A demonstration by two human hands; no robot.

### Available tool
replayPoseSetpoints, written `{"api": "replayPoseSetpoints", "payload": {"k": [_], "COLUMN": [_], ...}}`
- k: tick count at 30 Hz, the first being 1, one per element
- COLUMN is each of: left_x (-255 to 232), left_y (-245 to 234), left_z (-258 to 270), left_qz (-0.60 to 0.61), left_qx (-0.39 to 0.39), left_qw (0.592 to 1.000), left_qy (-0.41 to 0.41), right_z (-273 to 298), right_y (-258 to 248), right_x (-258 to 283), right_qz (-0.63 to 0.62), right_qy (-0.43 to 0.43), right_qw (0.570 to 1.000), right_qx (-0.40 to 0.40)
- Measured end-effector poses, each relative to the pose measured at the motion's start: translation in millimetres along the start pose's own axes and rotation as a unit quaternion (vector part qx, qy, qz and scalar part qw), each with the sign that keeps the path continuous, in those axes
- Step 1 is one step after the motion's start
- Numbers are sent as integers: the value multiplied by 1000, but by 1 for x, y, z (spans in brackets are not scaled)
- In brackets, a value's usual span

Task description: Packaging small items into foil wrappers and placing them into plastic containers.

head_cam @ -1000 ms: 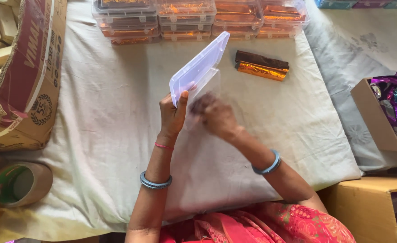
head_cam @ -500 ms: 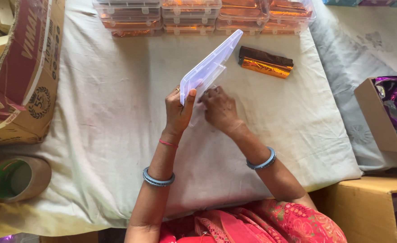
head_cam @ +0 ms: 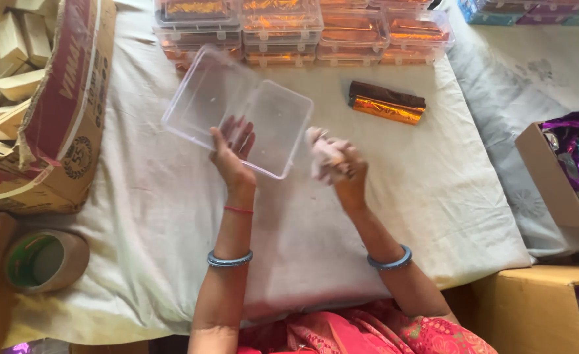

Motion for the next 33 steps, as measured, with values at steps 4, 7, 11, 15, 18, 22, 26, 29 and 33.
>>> {"api": "replayPoseSetpoints", "payload": {"k": [4, 7, 11, 15, 18, 22, 26, 29, 33], "left_x": [21, 25, 38, 52, 59, 55, 56, 56, 75], "left_y": [-19, -9, 6, -3, -11, -17, -19, -10, 29], "left_z": [-12, -6, 4, 3, -1, -4, -6, 1, 24], "left_qz": [182, 189, 192, 190, 202, 230, 261, 286, 301], "left_qx": [-70, -48, -4, -43, -66, -82, -100, -102, 7], "left_qw": [970, 963, 963, 965, 964, 959, 945, 939, 934], "left_qy": [-147, -187, -191, -175, -159, -146, -169, -164, -193], "right_z": [-21, -27, -21, -1, 11, 23, 33, 36, 37], "right_y": [-20, -11, 13, 26, 41, 51, 61, 70, 69], "right_x": [-23, -37, -30, -27, -14, 12, 17, 35, 29], "right_qz": [-124, -128, -167, -88, -54, 129, 99, 106, 215], "right_qy": [112, 128, 146, 63, 82, -81, -20, -95, -115], "right_qw": [982, 980, 974, 994, 994, 986, 993, 986, 966], "right_qx": [-92, -82, -52, 16, 51, 64, 69, 87, 83]}}
Point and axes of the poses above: each hand's wrist, its own z-axis away from the middle knuckle, its own y-axis out of the palm, x = y × z, the point moved 5 cm from there along -z, towards the middle knuckle, and after that the axes turned 10 degrees about -z, right-handed, at the moved point
